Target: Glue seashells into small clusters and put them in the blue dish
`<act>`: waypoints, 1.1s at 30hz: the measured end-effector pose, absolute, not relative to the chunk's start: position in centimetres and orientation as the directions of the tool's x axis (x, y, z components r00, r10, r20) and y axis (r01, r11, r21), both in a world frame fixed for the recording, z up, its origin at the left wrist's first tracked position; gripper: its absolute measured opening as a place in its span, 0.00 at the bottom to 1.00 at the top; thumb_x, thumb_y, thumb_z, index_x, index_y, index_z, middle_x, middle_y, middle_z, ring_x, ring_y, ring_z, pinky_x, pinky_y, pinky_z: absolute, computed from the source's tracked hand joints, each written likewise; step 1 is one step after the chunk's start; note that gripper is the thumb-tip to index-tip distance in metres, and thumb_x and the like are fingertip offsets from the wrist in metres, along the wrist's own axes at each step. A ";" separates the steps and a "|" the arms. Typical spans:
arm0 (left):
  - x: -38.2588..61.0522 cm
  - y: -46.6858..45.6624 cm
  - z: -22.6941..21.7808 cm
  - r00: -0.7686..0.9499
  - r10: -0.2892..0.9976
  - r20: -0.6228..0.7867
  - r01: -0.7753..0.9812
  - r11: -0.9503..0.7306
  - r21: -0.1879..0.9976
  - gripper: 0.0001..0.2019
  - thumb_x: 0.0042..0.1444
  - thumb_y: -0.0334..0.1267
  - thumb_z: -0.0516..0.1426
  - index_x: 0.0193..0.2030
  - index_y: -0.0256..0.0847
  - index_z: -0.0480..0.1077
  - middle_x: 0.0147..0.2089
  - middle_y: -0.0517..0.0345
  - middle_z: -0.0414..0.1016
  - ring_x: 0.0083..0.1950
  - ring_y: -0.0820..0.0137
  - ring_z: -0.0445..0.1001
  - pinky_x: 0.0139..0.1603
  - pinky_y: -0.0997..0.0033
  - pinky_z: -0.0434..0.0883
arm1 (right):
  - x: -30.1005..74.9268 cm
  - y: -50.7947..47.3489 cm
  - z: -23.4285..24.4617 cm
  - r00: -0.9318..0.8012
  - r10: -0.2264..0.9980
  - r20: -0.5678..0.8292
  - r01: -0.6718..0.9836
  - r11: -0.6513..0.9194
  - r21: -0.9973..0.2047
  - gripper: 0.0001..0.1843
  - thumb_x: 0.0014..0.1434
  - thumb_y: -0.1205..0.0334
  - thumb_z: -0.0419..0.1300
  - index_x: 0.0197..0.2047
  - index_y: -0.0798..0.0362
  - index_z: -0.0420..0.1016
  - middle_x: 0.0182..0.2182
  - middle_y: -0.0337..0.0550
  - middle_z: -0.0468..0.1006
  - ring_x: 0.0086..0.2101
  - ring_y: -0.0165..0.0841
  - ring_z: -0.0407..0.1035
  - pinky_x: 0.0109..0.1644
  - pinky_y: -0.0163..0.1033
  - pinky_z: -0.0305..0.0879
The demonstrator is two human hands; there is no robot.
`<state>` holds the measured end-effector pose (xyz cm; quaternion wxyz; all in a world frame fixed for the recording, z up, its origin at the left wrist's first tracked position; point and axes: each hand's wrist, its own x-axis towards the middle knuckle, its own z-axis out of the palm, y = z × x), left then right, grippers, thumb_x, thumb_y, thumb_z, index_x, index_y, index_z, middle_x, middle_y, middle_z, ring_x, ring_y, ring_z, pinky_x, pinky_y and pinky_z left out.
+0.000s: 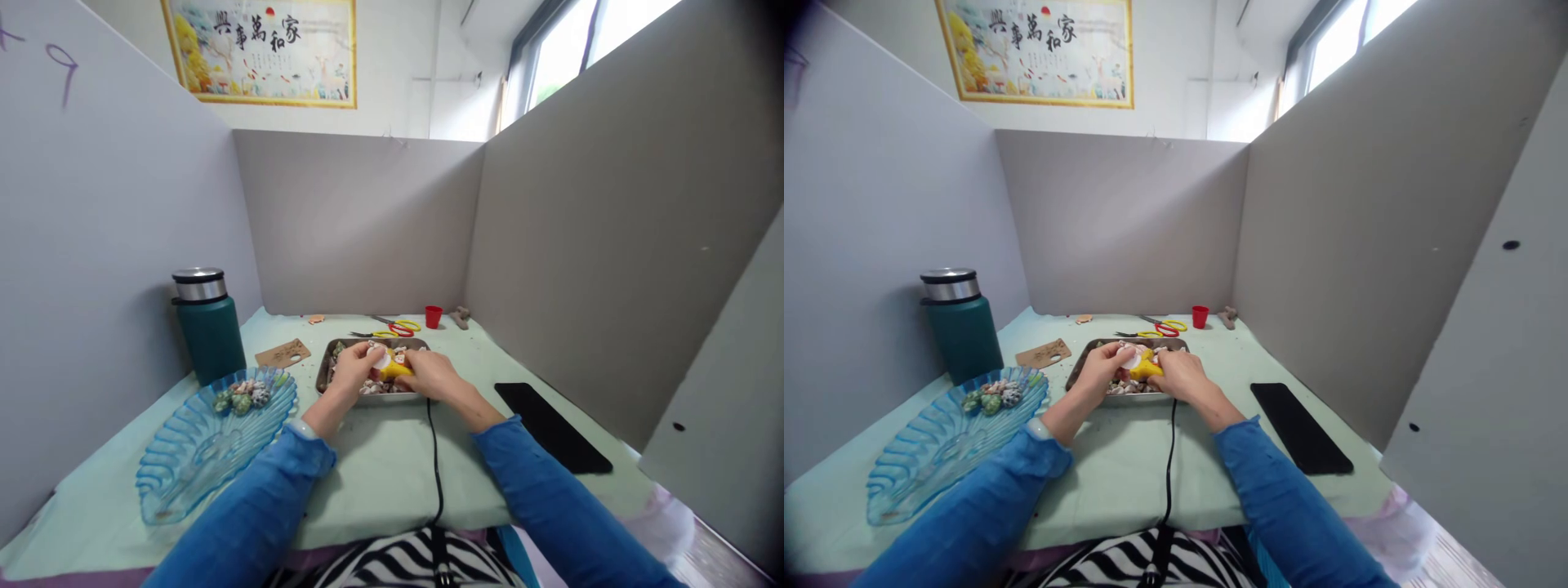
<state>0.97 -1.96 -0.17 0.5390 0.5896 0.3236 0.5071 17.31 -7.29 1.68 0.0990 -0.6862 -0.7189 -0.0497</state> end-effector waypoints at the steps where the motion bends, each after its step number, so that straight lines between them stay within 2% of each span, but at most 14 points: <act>1: 1.0 -2.0 -0.2 0.280 0.927 0.250 -0.159 -0.212 0.964 0.17 0.40 0.47 0.66 0.31 0.34 0.75 0.24 0.59 0.73 0.19 0.77 0.64 0.19 0.76 0.61 | 17.3 -7.3 1.6 -0.039 0.977 0.211 0.996 0.054 -0.067 0.17 0.56 0.50 0.60 0.44 0.52 0.75 0.39 0.49 0.82 0.39 0.42 0.74 0.34 0.38 0.58; 5: 1.1 -2.0 -0.1 0.281 0.927 0.247 -0.152 -0.211 0.965 0.18 0.40 0.48 0.66 0.31 0.34 0.76 0.25 0.59 0.73 0.19 0.77 0.64 0.20 0.77 0.61 | 17.4 -7.4 1.4 -0.019 0.977 0.213 0.997 0.033 -0.064 0.20 0.57 0.46 0.59 0.44 0.52 0.76 0.39 0.49 0.82 0.39 0.42 0.75 0.34 0.38 0.58; 9: 1.1 -2.0 -0.1 0.246 0.933 0.262 -0.218 -0.210 0.953 0.21 0.39 0.50 0.67 0.34 0.35 0.76 0.29 0.57 0.76 0.25 0.73 0.69 0.22 0.77 0.65 | 17.4 -7.4 1.5 0.007 0.981 0.192 0.999 0.000 -0.036 0.24 0.58 0.40 0.57 0.41 0.53 0.78 0.38 0.51 0.82 0.39 0.43 0.75 0.36 0.38 0.59; 15: 1.1 -1.7 -0.4 0.256 0.923 0.288 -0.204 -0.240 0.949 0.19 0.43 0.50 0.65 0.33 0.33 0.77 0.26 0.58 0.74 0.21 0.76 0.64 0.19 0.76 0.61 | 18.0 -7.9 1.6 -0.022 0.977 0.211 1.000 0.021 0.008 0.21 0.60 0.43 0.58 0.39 0.53 0.80 0.37 0.52 0.83 0.39 0.43 0.75 0.40 0.39 0.59; 20: 1.3 -1.7 -0.6 0.275 0.912 0.305 -0.187 -0.261 0.947 0.20 0.43 0.49 0.65 0.35 0.33 0.78 0.31 0.54 0.77 0.25 0.73 0.68 0.21 0.76 0.64 | 18.4 -8.2 1.1 -0.012 0.966 0.259 1.000 0.008 0.013 0.20 0.60 0.45 0.59 0.38 0.54 0.79 0.38 0.53 0.82 0.41 0.44 0.75 0.41 0.40 0.58; 22: 1.2 -1.8 -0.6 0.296 0.899 0.322 -0.187 -0.276 0.943 0.21 0.42 0.50 0.66 0.36 0.33 0.78 0.32 0.53 0.77 0.26 0.72 0.69 0.22 0.76 0.65 | 18.3 -8.3 1.0 0.008 0.949 0.315 1.000 -0.004 -0.013 0.22 0.58 0.43 0.61 0.42 0.55 0.77 0.39 0.55 0.81 0.43 0.45 0.74 0.43 0.41 0.58; 25: 1.1 -1.8 -0.5 0.340 0.904 0.260 -0.203 -0.199 0.959 0.22 0.40 0.50 0.68 0.35 0.33 0.78 0.30 0.54 0.76 0.23 0.75 0.67 0.21 0.75 0.64 | 18.3 -8.1 0.9 0.036 0.946 0.323 0.998 -0.014 -0.069 0.22 0.57 0.43 0.62 0.43 0.55 0.74 0.39 0.54 0.80 0.43 0.46 0.73 0.42 0.42 0.58; 28: 1.0 -1.6 -0.5 0.348 0.913 0.214 -0.239 -0.134 0.962 0.22 0.38 0.49 0.69 0.34 0.32 0.77 0.30 0.54 0.75 0.23 0.76 0.67 0.22 0.76 0.64 | 18.4 -7.4 0.5 -0.005 0.955 0.297 0.994 0.037 -0.103 0.22 0.55 0.45 0.64 0.43 0.54 0.73 0.38 0.52 0.80 0.40 0.45 0.73 0.39 0.40 0.57; 33: 1.1 -1.5 -0.5 0.341 0.913 0.223 -0.223 -0.151 0.963 0.18 0.40 0.46 0.68 0.33 0.33 0.76 0.28 0.56 0.75 0.21 0.77 0.65 0.21 0.76 0.63 | 19.2 -6.8 -0.2 -0.042 0.939 0.340 0.965 0.127 -0.232 0.16 0.57 0.47 0.62 0.38 0.52 0.72 0.35 0.46 0.80 0.34 0.38 0.72 0.33 0.37 0.55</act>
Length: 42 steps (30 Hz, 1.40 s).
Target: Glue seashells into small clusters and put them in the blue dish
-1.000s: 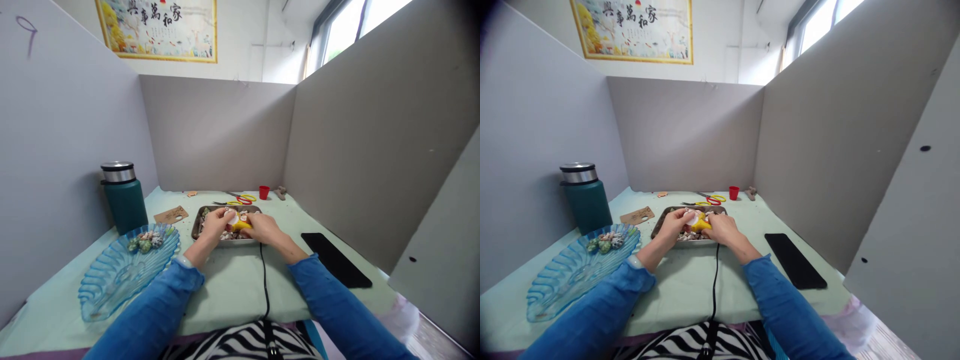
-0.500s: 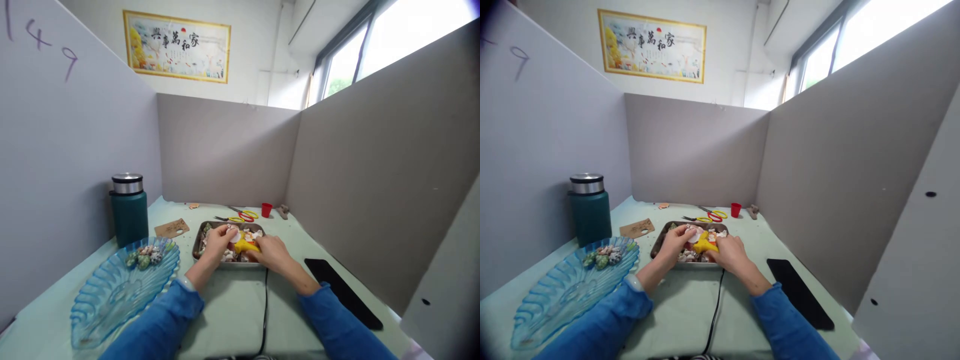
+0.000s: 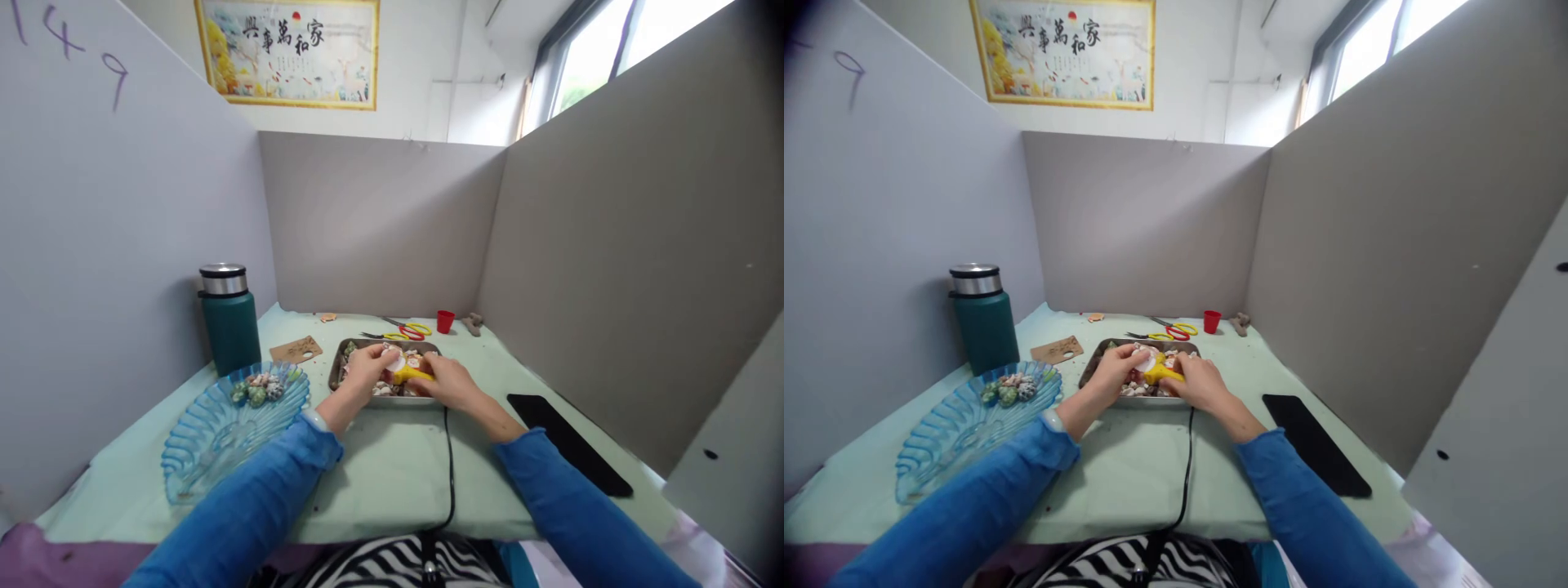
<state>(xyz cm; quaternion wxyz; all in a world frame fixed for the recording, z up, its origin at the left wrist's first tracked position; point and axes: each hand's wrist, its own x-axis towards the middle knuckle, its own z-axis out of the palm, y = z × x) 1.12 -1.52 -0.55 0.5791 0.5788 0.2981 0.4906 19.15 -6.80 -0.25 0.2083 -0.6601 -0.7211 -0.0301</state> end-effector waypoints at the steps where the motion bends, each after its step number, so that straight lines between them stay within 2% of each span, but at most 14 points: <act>1: 1.2 -1.6 -0.6 0.343 0.912 0.225 -0.208 -0.160 0.965 0.17 0.41 0.46 0.67 0.33 0.33 0.76 0.26 0.57 0.74 0.21 0.77 0.65 0.20 0.76 0.62 | 19.4 -6.8 -0.4 -0.047 0.933 0.357 0.957 0.145 -0.252 0.16 0.57 0.47 0.62 0.36 0.52 0.72 0.34 0.46 0.80 0.33 0.37 0.72 0.33 0.37 0.55; 6: 2.2 -1.7 -0.6 0.303 0.924 0.234 -0.204 -0.177 0.963 0.13 0.44 0.43 0.66 0.31 0.34 0.75 0.25 0.59 0.72 0.22 0.76 0.65 0.21 0.76 0.64 | 20.2 -6.6 -1.2 -0.188 0.878 0.440 0.920 0.314 -0.234 0.15 0.60 0.48 0.59 0.33 0.52 0.72 0.33 0.45 0.79 0.33 0.36 0.71 0.35 0.36 0.57; 9: 2.4 -1.4 -0.7 0.299 0.930 0.213 -0.210 -0.154 0.965 0.12 0.45 0.42 0.65 0.30 0.34 0.74 0.24 0.60 0.71 0.21 0.76 0.65 0.20 0.76 0.64 | 20.4 -6.5 -1.2 -0.197 0.877 0.439 0.928 0.311 -0.205 0.15 0.62 0.48 0.58 0.33 0.52 0.72 0.32 0.46 0.79 0.32 0.36 0.71 0.35 0.36 0.57; 12: 2.0 -1.4 -0.7 0.305 0.919 0.251 -0.234 -0.184 0.955 0.13 0.43 0.42 0.66 0.31 0.34 0.75 0.28 0.58 0.73 0.23 0.76 0.67 0.22 0.76 0.65 | 20.3 -6.8 -0.8 -0.203 0.890 0.409 0.941 0.293 -0.172 0.15 0.62 0.48 0.58 0.35 0.53 0.73 0.33 0.47 0.80 0.33 0.36 0.71 0.34 0.36 0.57; 15: 1.5 -1.7 -0.5 0.346 0.908 0.236 -0.226 -0.164 0.960 0.15 0.42 0.43 0.67 0.32 0.33 0.75 0.26 0.58 0.73 0.21 0.77 0.65 0.20 0.77 0.63 | 20.2 -7.0 -0.5 -0.146 0.908 0.392 0.949 0.240 -0.202 0.16 0.58 0.48 0.61 0.39 0.52 0.75 0.35 0.45 0.80 0.34 0.37 0.71 0.34 0.36 0.57; 17: 1.4 -1.9 -0.4 0.369 0.906 0.208 -0.211 -0.136 0.968 0.15 0.42 0.44 0.67 0.31 0.34 0.75 0.25 0.59 0.72 0.21 0.77 0.65 0.20 0.77 0.63 | 20.2 -7.0 -0.4 -0.140 0.914 0.381 0.938 0.245 -0.245 0.14 0.56 0.50 0.63 0.38 0.52 0.75 0.35 0.44 0.80 0.34 0.36 0.71 0.34 0.36 0.58; 23: 2.0 -1.8 -0.4 0.355 0.913 0.203 -0.201 -0.138 0.970 0.12 0.43 0.42 0.67 0.27 0.35 0.74 0.24 0.59 0.71 0.22 0.75 0.66 0.21 0.76 0.63 | 20.8 -6.6 -0.8 -0.233 0.905 0.356 0.838 0.373 -0.399 0.09 0.57 0.56 0.60 0.38 0.52 0.74 0.34 0.40 0.80 0.34 0.33 0.71 0.37 0.35 0.61; 28: 1.9 -1.1 -0.7 0.301 0.940 0.161 -0.244 -0.087 0.966 0.13 0.42 0.43 0.67 0.28 0.35 0.74 0.25 0.58 0.72 0.23 0.76 0.65 0.22 0.76 0.62 | 21.0 -6.3 -0.7 -0.281 0.897 0.343 0.878 0.384 -0.287 0.10 0.55 0.56 0.63 0.39 0.51 0.75 0.36 0.42 0.80 0.36 0.35 0.70 0.38 0.36 0.60; 31: 1.8 -1.0 -0.8 0.312 0.933 0.182 -0.225 -0.114 0.968 0.15 0.40 0.43 0.69 0.30 0.34 0.75 0.26 0.57 0.73 0.22 0.76 0.65 0.22 0.77 0.62 | 21.0 -6.5 -0.5 -0.266 0.908 0.325 0.899 0.356 -0.256 0.12 0.55 0.55 0.64 0.42 0.51 0.76 0.36 0.42 0.80 0.35 0.35 0.71 0.37 0.35 0.59; 36: 1.8 -1.1 -0.4 0.315 0.934 0.168 -0.227 -0.098 0.969 0.17 0.40 0.46 0.69 0.32 0.34 0.76 0.29 0.55 0.76 0.24 0.75 0.67 0.24 0.75 0.64 | 20.7 -7.0 -0.2 -0.229 0.928 0.293 0.879 0.327 -0.348 0.15 0.54 0.54 0.65 0.44 0.51 0.76 0.39 0.42 0.80 0.37 0.36 0.72 0.38 0.35 0.60; 39: 1.7 -1.2 -0.2 0.352 0.920 0.174 -0.233 -0.094 0.968 0.19 0.38 0.47 0.70 0.33 0.34 0.76 0.30 0.56 0.75 0.25 0.75 0.68 0.24 0.76 0.64 | 20.6 -7.1 -0.1 -0.223 0.935 0.277 0.871 0.319 -0.374 0.13 0.55 0.56 0.63 0.44 0.51 0.76 0.35 0.40 0.80 0.34 0.34 0.71 0.36 0.35 0.60; 42: 1.7 -1.1 -0.2 0.374 0.911 0.174 -0.255 -0.079 0.964 0.21 0.37 0.48 0.71 0.33 0.34 0.77 0.29 0.56 0.75 0.25 0.76 0.68 0.24 0.76 0.64 | 20.9 -7.0 0.2 -0.232 0.923 0.306 0.857 0.343 -0.385 0.13 0.57 0.53 0.61 0.41 0.52 0.77 0.33 0.41 0.80 0.32 0.34 0.71 0.36 0.36 0.60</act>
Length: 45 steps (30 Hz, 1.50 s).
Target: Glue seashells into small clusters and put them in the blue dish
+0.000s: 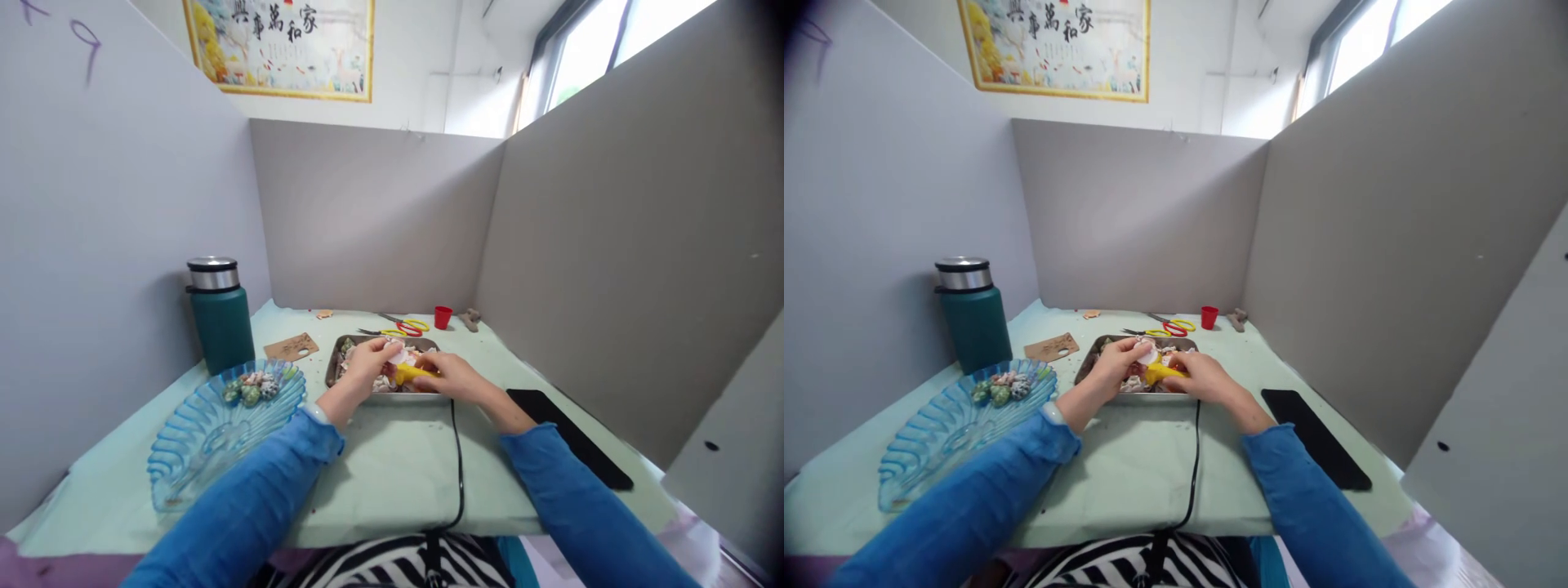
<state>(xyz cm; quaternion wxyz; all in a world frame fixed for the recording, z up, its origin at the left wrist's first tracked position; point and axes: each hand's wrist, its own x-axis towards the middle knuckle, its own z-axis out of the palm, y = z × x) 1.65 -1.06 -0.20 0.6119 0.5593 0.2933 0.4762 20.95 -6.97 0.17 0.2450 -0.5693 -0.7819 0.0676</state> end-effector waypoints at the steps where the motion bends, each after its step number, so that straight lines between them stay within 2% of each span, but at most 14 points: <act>1: 1.6 -1.0 -0.2 0.367 0.915 0.167 -0.261 -0.071 0.963 0.21 0.37 0.49 0.71 0.33 0.34 0.77 0.29 0.56 0.75 0.25 0.76 0.68 0.24 0.76 0.64 | 21.1 -6.9 0.4 -0.215 0.916 0.339 0.838 0.351 -0.418 0.14 0.58 0.51 0.60 0.40 0.53 0.77 0.34 0.42 0.80 0.32 0.34 0.71 0.36 0.37 0.61; 5: 1.6 -0.8 -0.2 0.327 0.933 0.152 -0.271 -0.062 0.961 0.20 0.38 0.48 0.71 0.33 0.35 0.76 0.30 0.57 0.75 0.24 0.76 0.68 0.24 0.76 0.66 | 20.6 -6.2 1.6 -0.029 0.877 0.480 0.705 0.359 -0.612 0.20 0.63 0.48 0.53 0.42 0.54 0.77 0.35 0.44 0.80 0.34 0.35 0.71 0.38 0.38 0.64; 7: 1.7 -0.8 0.0 0.338 0.927 0.163 -0.281 -0.066 0.957 0.20 0.40 0.49 0.70 0.33 0.35 0.76 0.31 0.56 0.75 0.24 0.76 0.68 0.25 0.76 0.67 | 19.7 -5.8 2.4 -0.021 0.873 0.487 0.718 0.351 -0.601 0.18 0.61 0.48 0.55 0.41 0.53 0.78 0.32 0.42 0.80 0.33 0.35 0.71 0.37 0.38 0.63; 10: 1.8 -0.9 0.4 0.361 0.913 0.188 -0.302 -0.076 0.950 0.19 0.42 0.50 0.69 0.34 0.36 0.76 0.31 0.56 0.74 0.24 0.77 0.69 0.25 0.76 0.68 | 18.2 -5.3 3.1 -0.043 0.870 0.491 0.767 0.344 -0.542 0.14 0.59 0.53 0.55 0.33 0.53 0.77 0.27 0.41 0.79 0.29 0.34 0.69 0.34 0.37 0.61; 13: 1.9 -0.9 0.5 0.364 0.907 0.211 -0.317 -0.093 0.944 0.21 0.43 0.52 0.69 0.35 0.36 0.75 0.31 0.57 0.73 0.25 0.76 0.69 0.25 0.77 0.68 | 17.4 -4.8 2.5 0.021 0.846 0.533 0.713 0.361 -0.601 0.14 0.59 0.54 0.54 0.28 0.52 0.72 0.24 0.40 0.77 0.27 0.33 0.69 0.33 0.36 0.60; 15: 1.9 -0.8 0.2 0.365 0.905 0.216 -0.298 -0.106 0.949 0.22 0.42 0.53 0.69 0.35 0.36 0.75 0.31 0.57 0.73 0.25 0.76 0.69 0.24 0.77 0.68 | 17.4 -4.7 1.6 0.032 0.847 0.530 0.663 0.379 -0.645 0.14 0.60 0.53 0.52 0.29 0.51 0.71 0.24 0.39 0.77 0.27 0.33 0.69 0.32 0.36 0.60; 22: 2.4 -0.8 -0.7 0.316 0.916 0.249 -0.243 -0.175 0.954 0.23 0.41 0.55 0.68 0.34 0.36 0.73 0.30 0.57 0.72 0.27 0.74 0.69 0.23 0.77 0.68 | 18.0 -4.9 -0.3 0.008 0.823 0.568 0.682 0.411 -0.605 0.14 0.62 0.53 0.52 0.30 0.51 0.72 0.25 0.40 0.77 0.28 0.34 0.69 0.34 0.37 0.61; 27: 2.2 -1.0 -0.6 0.304 0.915 0.265 -0.241 -0.196 0.951 0.24 0.39 0.56 0.68 0.32 0.36 0.73 0.29 0.59 0.70 0.24 0.78 0.66 0.20 0.79 0.63 | 18.1 -4.7 -0.5 0.004 0.808 0.589 0.668 0.436 -0.603 0.15 0.62 0.52 0.53 0.31 0.51 0.72 0.25 0.39 0.77 0.28 0.34 0.70 0.35 0.37 0.62; 30: 2.0 -1.0 -0.5 0.324 0.908 0.267 -0.251 -0.189 0.949 0.25 0.38 0.56 0.69 0.31 0.35 0.73 0.27 0.60 0.69 0.22 0.79 0.64 0.19 0.79 0.61 | 18.1 -4.8 -0.5 0.034 0.807 0.589 0.644 0.433 -0.631 0.15 0.61 0.50 0.53 0.30 0.50 0.71 0.24 0.39 0.76 0.28 0.34 0.69 0.34 0.37 0.63; 39: 1.9 -1.4 -0.3 0.372 0.898 0.233 -0.257 -0.142 0.956 0.27 0.37 0.57 0.70 0.35 0.35 0.75 0.31 0.56 0.72 0.27 0.76 0.69 0.22 0.80 0.62 | 17.9 -5.2 -0.4 0.032 0.793 0.608 0.605 0.469 -0.644 0.15 0.62 0.50 0.53 0.29 0.50 0.70 0.23 0.39 0.73 0.27 0.34 0.68 0.34 0.36 0.63; 45: 1.8 -1.4 -0.3 0.395 0.894 0.211 -0.270 -0.106 0.957 0.28 0.36 0.58 0.70 0.34 0.34 0.74 0.31 0.56 0.71 0.25 0.77 0.69 0.22 0.78 0.64 | 17.9 -5.2 -0.4 0.017 0.787 0.617 0.594 0.488 -0.640 0.15 0.63 0.52 0.53 0.30 0.51 0.71 0.24 0.39 0.75 0.27 0.33 0.69 0.34 0.36 0.63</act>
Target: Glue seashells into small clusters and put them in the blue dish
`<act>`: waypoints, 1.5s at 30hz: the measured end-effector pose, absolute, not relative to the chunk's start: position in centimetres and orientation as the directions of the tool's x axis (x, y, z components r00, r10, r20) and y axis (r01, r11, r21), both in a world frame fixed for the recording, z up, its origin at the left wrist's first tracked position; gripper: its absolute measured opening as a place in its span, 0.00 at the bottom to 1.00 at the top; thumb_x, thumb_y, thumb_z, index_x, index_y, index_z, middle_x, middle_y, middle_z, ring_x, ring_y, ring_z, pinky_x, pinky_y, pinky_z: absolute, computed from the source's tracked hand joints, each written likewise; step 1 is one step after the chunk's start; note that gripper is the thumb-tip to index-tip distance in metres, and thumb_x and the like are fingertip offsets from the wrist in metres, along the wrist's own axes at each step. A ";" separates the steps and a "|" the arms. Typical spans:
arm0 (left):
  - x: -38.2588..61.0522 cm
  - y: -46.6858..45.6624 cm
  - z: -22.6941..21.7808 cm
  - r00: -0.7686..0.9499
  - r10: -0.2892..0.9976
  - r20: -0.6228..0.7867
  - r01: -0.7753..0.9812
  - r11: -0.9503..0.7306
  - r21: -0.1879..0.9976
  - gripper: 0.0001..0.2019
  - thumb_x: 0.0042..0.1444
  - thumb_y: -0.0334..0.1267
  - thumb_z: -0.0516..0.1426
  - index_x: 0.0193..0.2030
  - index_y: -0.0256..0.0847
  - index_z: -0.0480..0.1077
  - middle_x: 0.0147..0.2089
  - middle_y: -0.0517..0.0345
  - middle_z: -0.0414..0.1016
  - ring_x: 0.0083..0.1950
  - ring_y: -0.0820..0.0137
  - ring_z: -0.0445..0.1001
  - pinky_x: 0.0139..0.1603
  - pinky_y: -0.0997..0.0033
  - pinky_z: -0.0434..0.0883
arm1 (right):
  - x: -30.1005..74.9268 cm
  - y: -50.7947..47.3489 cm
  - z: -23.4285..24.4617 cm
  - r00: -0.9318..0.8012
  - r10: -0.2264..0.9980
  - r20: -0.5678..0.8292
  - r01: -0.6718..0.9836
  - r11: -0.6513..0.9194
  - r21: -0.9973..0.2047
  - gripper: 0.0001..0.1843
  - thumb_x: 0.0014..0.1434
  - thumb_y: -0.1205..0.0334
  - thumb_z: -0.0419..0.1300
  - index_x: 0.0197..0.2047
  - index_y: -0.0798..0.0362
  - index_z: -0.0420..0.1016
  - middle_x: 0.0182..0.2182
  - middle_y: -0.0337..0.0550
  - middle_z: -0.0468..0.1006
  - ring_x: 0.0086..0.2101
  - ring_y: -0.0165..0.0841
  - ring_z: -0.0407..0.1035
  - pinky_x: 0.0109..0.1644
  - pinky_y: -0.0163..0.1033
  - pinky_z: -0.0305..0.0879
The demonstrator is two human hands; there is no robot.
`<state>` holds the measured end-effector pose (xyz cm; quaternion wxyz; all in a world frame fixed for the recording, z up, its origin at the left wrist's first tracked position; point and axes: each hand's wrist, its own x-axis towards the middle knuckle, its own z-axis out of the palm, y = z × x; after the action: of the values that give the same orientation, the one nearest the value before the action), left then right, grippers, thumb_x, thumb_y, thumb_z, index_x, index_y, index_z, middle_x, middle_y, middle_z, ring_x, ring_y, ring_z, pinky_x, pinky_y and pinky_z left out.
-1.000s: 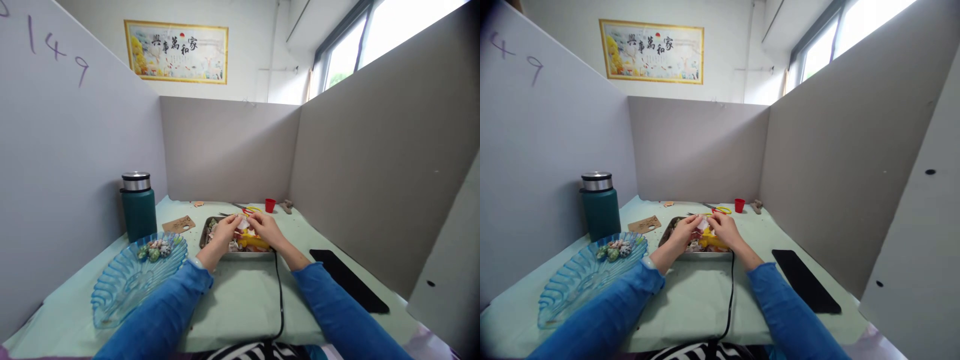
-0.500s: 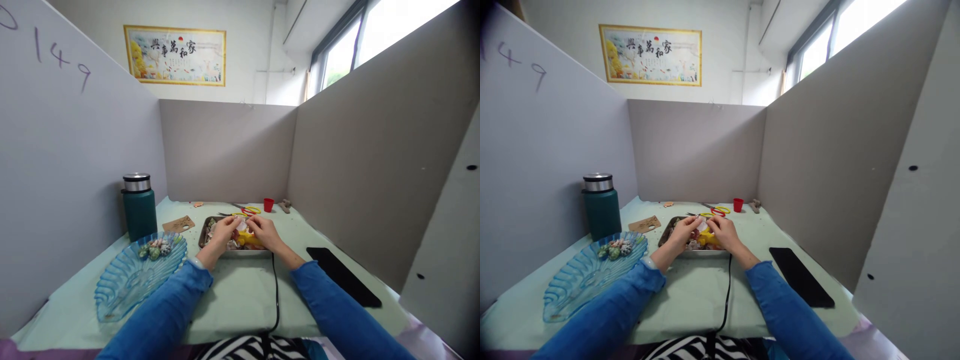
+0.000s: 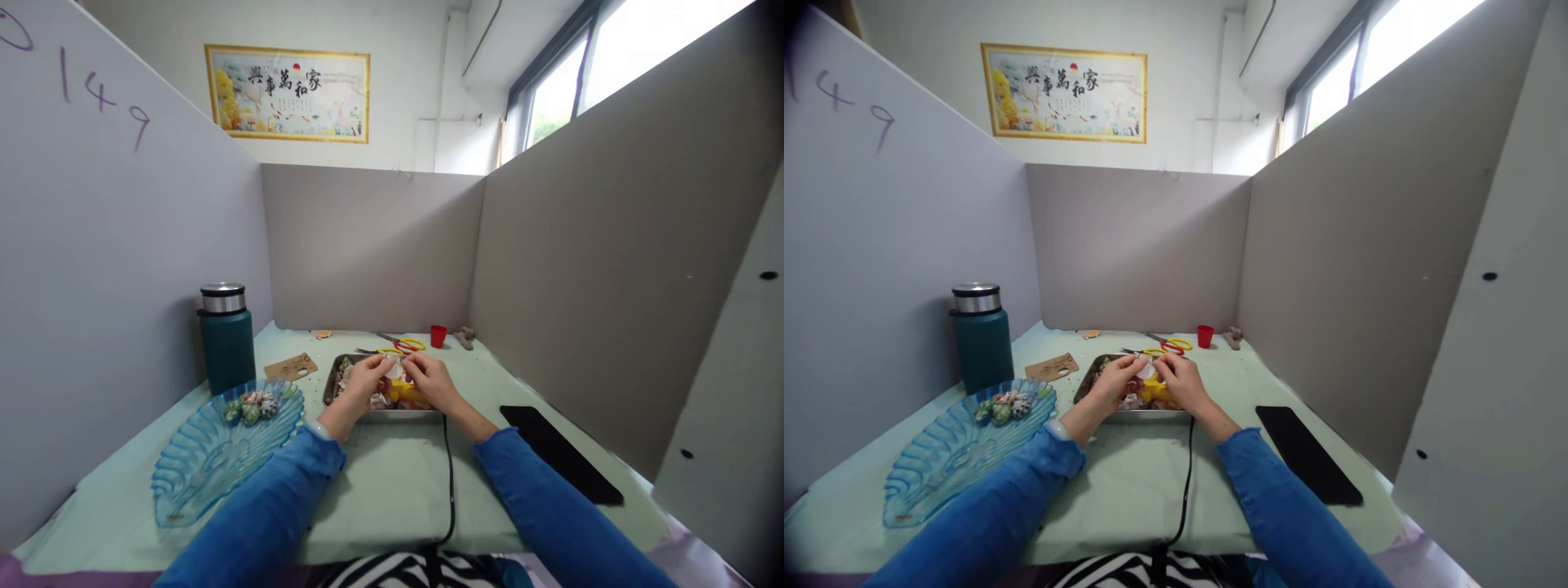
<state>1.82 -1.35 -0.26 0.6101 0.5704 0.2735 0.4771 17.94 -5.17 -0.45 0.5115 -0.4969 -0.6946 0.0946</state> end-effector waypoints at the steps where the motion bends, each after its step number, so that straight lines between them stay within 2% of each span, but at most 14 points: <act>1: 1.8 -1.3 -0.2 0.397 0.894 0.210 -0.277 -0.101 0.955 0.29 0.35 0.58 0.70 0.35 0.34 0.74 0.31 0.57 0.71 0.25 0.77 0.68 0.22 0.78 0.64 | 18.0 -5.2 -0.5 0.018 0.784 0.621 0.591 0.493 -0.639 0.15 0.63 0.52 0.53 0.30 0.51 0.71 0.24 0.39 0.75 0.27 0.33 0.69 0.34 0.36 0.63; 11: 1.8 -1.3 -0.3 0.399 0.888 0.229 -0.307 -0.106 0.946 0.28 0.34 0.55 0.72 0.35 0.34 0.75 0.32 0.57 0.72 0.26 0.77 0.67 0.23 0.78 0.64 | 18.1 -4.8 -0.8 0.029 0.757 0.652 0.570 0.524 -0.633 0.15 0.62 0.53 0.54 0.28 0.51 0.70 0.21 0.38 0.73 0.25 0.32 0.67 0.31 0.36 0.61; 25: 1.8 -1.2 -0.3 0.381 0.896 0.226 -0.291 -0.115 0.950 0.25 0.37 0.55 0.71 0.31 0.35 0.74 0.25 0.61 0.68 0.24 0.77 0.66 0.25 0.76 0.64 | 18.3 -4.5 -1.0 0.008 0.770 0.638 0.519 0.542 -0.661 0.14 0.62 0.52 0.54 0.29 0.51 0.71 0.22 0.38 0.73 0.25 0.32 0.67 0.33 0.37 0.61; 32: 1.8 -1.6 0.0 0.423 0.862 0.280 -0.305 -0.155 0.940 0.25 0.38 0.55 0.70 0.36 0.35 0.77 0.32 0.56 0.73 0.29 0.75 0.68 0.26 0.76 0.65 | 18.1 -4.9 -0.6 0.008 0.802 0.598 0.458 0.529 -0.715 0.17 0.62 0.50 0.54 0.26 0.50 0.68 0.22 0.39 0.73 0.23 0.31 0.64 0.30 0.37 0.60; 38: 1.8 -1.5 -0.1 0.429 0.869 0.245 -0.296 -0.122 0.947 0.27 0.37 0.57 0.70 0.35 0.34 0.75 0.29 0.59 0.70 0.24 0.77 0.66 0.24 0.76 0.65 | 18.1 -5.0 -0.6 0.004 0.811 0.584 0.450 0.520 -0.726 0.17 0.62 0.48 0.54 0.27 0.50 0.69 0.22 0.39 0.73 0.23 0.31 0.63 0.30 0.37 0.60; 45: 1.8 -1.5 -0.1 0.438 0.865 0.244 -0.312 -0.108 0.944 0.28 0.36 0.58 0.70 0.33 0.34 0.74 0.29 0.58 0.71 0.24 0.77 0.67 0.23 0.76 0.66 | 18.2 -4.7 -0.7 0.000 0.806 0.591 0.463 0.524 -0.715 0.19 0.62 0.46 0.54 0.26 0.50 0.69 0.22 0.39 0.73 0.24 0.31 0.63 0.29 0.36 0.61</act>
<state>1.78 -1.51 -0.08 0.6231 0.5752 0.2404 0.4723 18.19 -4.73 -0.67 0.5363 -0.4609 -0.6888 0.1599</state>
